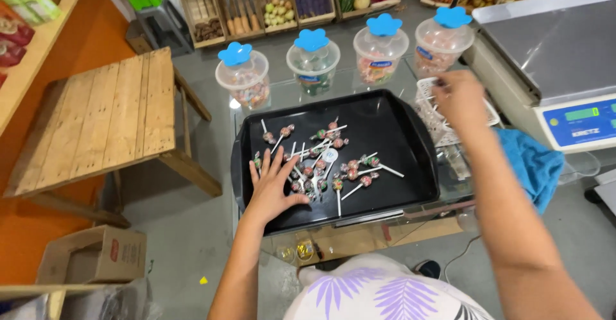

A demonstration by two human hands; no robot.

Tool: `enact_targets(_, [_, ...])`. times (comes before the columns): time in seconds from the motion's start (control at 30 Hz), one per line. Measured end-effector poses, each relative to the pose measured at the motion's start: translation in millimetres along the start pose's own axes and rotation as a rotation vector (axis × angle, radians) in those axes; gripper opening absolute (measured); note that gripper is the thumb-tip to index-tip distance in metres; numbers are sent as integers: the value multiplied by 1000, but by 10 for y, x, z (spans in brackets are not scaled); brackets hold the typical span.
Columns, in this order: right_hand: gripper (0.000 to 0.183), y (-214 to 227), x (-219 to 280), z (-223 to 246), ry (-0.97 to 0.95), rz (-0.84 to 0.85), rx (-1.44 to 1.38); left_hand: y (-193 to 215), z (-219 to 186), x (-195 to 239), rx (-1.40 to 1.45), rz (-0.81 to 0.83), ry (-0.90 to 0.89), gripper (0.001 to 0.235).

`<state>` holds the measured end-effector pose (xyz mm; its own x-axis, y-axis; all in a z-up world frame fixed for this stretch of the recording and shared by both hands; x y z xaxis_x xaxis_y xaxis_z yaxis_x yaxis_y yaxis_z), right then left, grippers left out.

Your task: The person transfers lollipops from a black tray into a white basket, then pours wrapped candies from a clear container onto the tray and transfers them into a smaller clear container. The person uses a blue cloth to wipe the containers during the process.

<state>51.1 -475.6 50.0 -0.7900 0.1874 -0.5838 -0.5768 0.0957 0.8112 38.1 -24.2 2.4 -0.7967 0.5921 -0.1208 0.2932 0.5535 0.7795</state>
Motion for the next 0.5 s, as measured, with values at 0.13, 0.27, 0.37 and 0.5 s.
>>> enact_targets(0.13, [32,704,431,-8,7,-64,-167,66,-182,-176,34,-24,-58,74])
enact_targets(0.27, [17,653,938,-81,-8,-312,-120,14,-473,-657,19,-155,-292,33])
enact_targets(0.37, [38,494,1119,-30,-37,-316,-220,-240,-396,-1228,-6,-218,-261,29])
enact_targets(0.5, [49,326,1143,-87,-77,-288,-319,-590,-177,-1907,-145,54,137,27])
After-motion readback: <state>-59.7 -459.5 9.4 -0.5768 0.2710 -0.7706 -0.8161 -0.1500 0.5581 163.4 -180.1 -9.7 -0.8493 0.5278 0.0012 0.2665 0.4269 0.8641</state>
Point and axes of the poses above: each hand's wrist, its own x-axis away from the middle knuckle, its own y-axis out of the back of the hand, z = x × y, the point moved 4 cm from there along -x, towards the middle knuckle, and after that the axes turned 13 degrees about x, right-handed, at the moved point
